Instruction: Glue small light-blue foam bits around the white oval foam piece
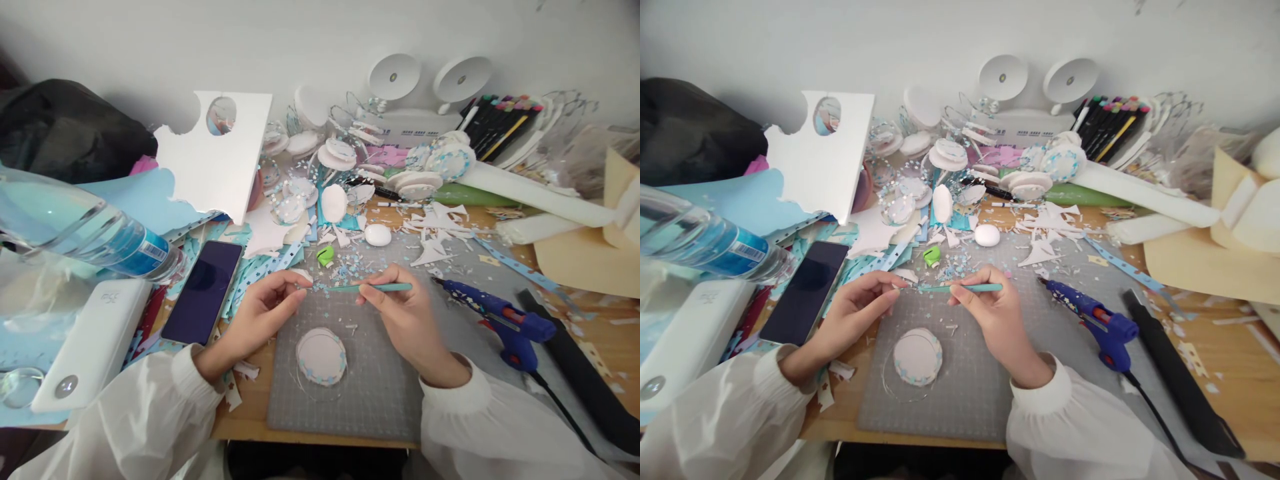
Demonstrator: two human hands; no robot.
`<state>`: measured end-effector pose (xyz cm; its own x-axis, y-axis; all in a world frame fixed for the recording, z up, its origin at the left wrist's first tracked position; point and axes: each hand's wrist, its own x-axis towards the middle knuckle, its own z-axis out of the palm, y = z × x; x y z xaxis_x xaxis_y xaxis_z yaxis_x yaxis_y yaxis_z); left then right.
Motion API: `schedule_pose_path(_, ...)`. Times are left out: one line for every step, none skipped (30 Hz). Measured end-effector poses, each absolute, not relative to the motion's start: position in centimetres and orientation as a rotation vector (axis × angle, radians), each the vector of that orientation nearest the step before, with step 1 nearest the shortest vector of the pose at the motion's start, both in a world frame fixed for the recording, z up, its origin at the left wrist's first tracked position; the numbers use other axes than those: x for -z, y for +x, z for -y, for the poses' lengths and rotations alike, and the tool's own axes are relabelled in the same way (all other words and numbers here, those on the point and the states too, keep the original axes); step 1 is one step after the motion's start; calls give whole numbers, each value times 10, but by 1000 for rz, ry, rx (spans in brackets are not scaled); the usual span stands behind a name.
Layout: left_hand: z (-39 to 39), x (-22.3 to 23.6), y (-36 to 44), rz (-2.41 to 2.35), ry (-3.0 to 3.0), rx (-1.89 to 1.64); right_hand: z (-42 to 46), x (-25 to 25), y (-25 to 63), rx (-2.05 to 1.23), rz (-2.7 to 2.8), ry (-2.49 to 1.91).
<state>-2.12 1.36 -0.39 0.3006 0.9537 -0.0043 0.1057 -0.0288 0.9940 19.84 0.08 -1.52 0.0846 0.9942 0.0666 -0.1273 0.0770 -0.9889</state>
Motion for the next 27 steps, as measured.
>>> schedule_pose_path(-14,4,-21,-1029,1430,-910,0,15,197,-1188,1071,-1079)
schedule_pose_path(-13,4,-20,-1003,1428,-883,1,14,196,-1216,1062,-1061)
schedule_pose_path(-13,5,-20,-973,1422,-859,3,14,195,-1239,1057,-1040)
schedule_pose_path(-13,5,-20,-945,1413,-839,4,14,194,-1258,1054,-1017)
schedule_pose_path(-12,5,-20,-923,1401,-823,5,14,193,-1274,1051,-993)
schedule_pose_path(-12,5,-19,-906,1387,-813,6,14,192,-1287,1046,-971)
schedule_pose_path(-12,5,-20,-894,1373,-806,6,15,192,-1298,1040,-952)
schedule_pose_path(-12,5,-20,-886,1360,-800,7,16,191,-1310,1032,-936)
schedule_pose_path(-12,6,-20,-885,1345,-796,7,17,191,-1324,1025,-924)
schedule_pose_path(-12,6,-20,-889,1330,-793,8,18,191,-1340,1017,-913)
schedule_pose_path(-12,6,-21,-894,1315,-795,9,19,191,-1359,1012,-903)
schedule_pose_path(-12,6,-21,-899,1302,-798,9,19,191,-1377,1008,-893)
schedule_pose_path(-12,6,-21,-903,1293,-803,10,20,191,-1392,1006,-883)
schedule_pose_path(-12,5,-21,-903,1286,-811,10,20,191,-1402,1005,-873)
schedule_pose_path(-12,5,-21,-900,1283,-820,11,21,191,-1408,1004,-865)
schedule_pose_path(-13,5,-21,-895,1286,-829,11,21,191,-1408,1005,-858)
schedule_pose_path(-13,5,-21,-891,1292,-839,11,21,191,-1403,1006,-854)
schedule_pose_path(-13,4,-21,-889,1298,-848,11,22,191,-1392,1007,-853)
schedule_pose_path(-13,4,-21,-885,1303,-857,11,22,191,-1378,1008,-854)
schedule_pose_path(-14,3,-20,-884,1306,-862,11,22,192,-1362,1009,-857)
schedule_pose_path(-14,3,-20,-885,1308,-866,10,21,192,-1344,1011,-863)
schedule_pose_path(-14,2,-19,-886,1307,-866,10,21,193,-1327,1014,-870)
schedule_pose_path(-14,1,-19,-888,1305,-865,9,20,193,-1311,1018,-878)
schedule_pose_path(-14,1,-19,-891,1306,-864,9,20,194,-1295,1021,-883)
schedule_pose_path(-14,0,-19,-896,1310,-863,8,19,194,-1276,1025,-887)
schedule_pose_path(-13,0,-19,-899,1315,-862,9,18,194,-1256,1032,-888)
schedule_pose_path(-13,0,-19,-900,1322,-862,9,17,194,-1236,1044,-888)
